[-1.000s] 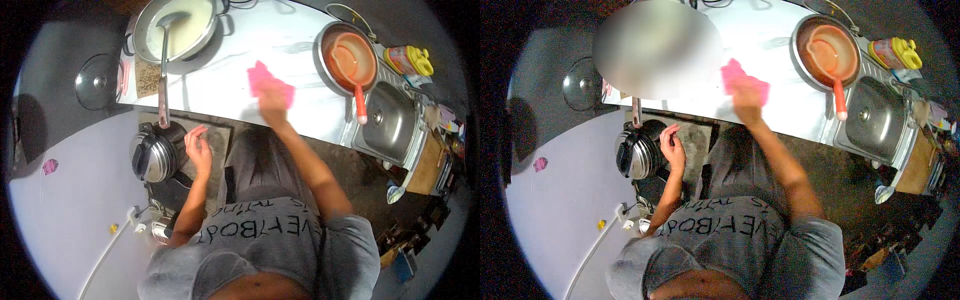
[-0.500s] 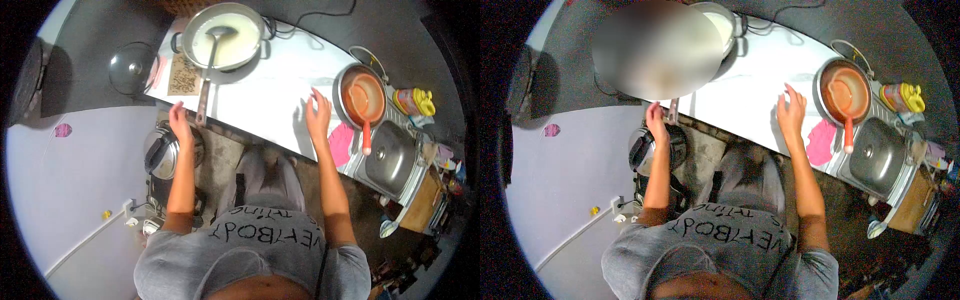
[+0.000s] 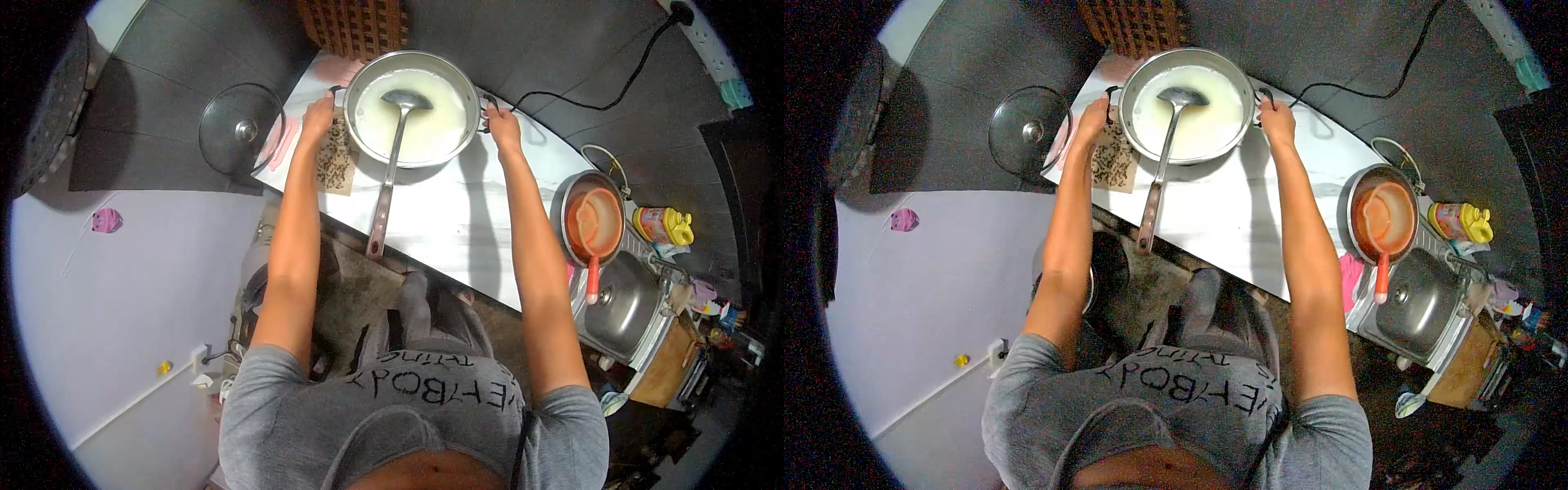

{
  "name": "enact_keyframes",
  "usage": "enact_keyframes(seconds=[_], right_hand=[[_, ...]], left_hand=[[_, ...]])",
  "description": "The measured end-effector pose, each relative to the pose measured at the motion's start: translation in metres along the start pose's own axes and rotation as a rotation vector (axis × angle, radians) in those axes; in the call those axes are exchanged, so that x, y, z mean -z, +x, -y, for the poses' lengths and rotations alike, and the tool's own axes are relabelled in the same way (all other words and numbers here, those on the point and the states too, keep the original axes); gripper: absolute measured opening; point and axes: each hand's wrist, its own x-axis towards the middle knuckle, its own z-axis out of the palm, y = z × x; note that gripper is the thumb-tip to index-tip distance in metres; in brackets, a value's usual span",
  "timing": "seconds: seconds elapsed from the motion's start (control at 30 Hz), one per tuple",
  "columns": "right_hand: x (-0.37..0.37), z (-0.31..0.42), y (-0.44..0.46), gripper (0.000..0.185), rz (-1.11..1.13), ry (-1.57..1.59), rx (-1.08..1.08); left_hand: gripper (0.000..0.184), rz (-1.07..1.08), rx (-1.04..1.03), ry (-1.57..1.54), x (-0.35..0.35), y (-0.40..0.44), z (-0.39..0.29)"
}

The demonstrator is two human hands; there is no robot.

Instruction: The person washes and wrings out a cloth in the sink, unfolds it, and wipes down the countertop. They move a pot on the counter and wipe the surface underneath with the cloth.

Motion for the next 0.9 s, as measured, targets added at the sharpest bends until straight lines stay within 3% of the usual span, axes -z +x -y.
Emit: enact_keyframes(seconds=[0.07, 0.13, 0.17, 0.27, 0.3, 0.33, 0.5, 0.53, 0.73, 0.8, 0.9], right_hand=[[0.007, -0.004, 0.003, 0.04, 0.024, 0.007, -0.075], [0.018, -0.009, 0.005, 0.037, -0.003, 0.05, -0.102], [0.028, -0.013, 0.007, 0.035, 0.012, 0.098, -0.102], [0.059, -0.01, 0.004, 0.031, 0.033, 0.132, -0.097], [0.073, -0.014, 0.005, 0.03, 0.042, 0.103, -0.098], [0.086, -0.016, 0.005, 0.03, 0.052, 0.072, -0.095], [0.149, -0.022, -0.005, 0.028, 0.087, 0.04, -0.078], [0.16, -0.022, -0.007, 0.027, 0.105, 0.04, -0.09], [0.203, -0.037, -0.016, 0.027, 0.164, -0.009, -0.098], [0.21, -0.046, -0.014, 0.027, 0.204, -0.013, -0.088], [0.215, -0.063, -0.01, 0.026, 0.252, 0.004, -0.105]], left_hand=[[0.055, -0.091, -0.037, -0.03, 0.0, -0.005, -0.011], [0.054, 0.054, -0.143, 0.059, 0.011, -0.022, -0.037], [0.053, 0.06, -0.107, -0.141, 0.011, -0.035, -0.048], [0.053, -0.075, -0.131, -0.268, 0.0, -0.079, -0.078], [0.053, -0.027, 0.005, -0.447, -0.005, -0.094, -0.087], [0.051, -0.057, -0.037, -0.447, -0.008, -0.107, -0.097], [0.04, 0.225, 0.25, -0.779, -0.031, -0.176, -0.137], [0.041, 0.248, 0.283, -0.666, -0.032, -0.188, -0.146], [0.036, 0.299, 0.261, -0.817, -0.066, -0.25, -0.175], [0.036, 0.256, 0.104, -0.689, -0.081, -0.264, -0.173], [0.032, 0.16, 0.092, -0.803, -0.098, -0.286, -0.178]])
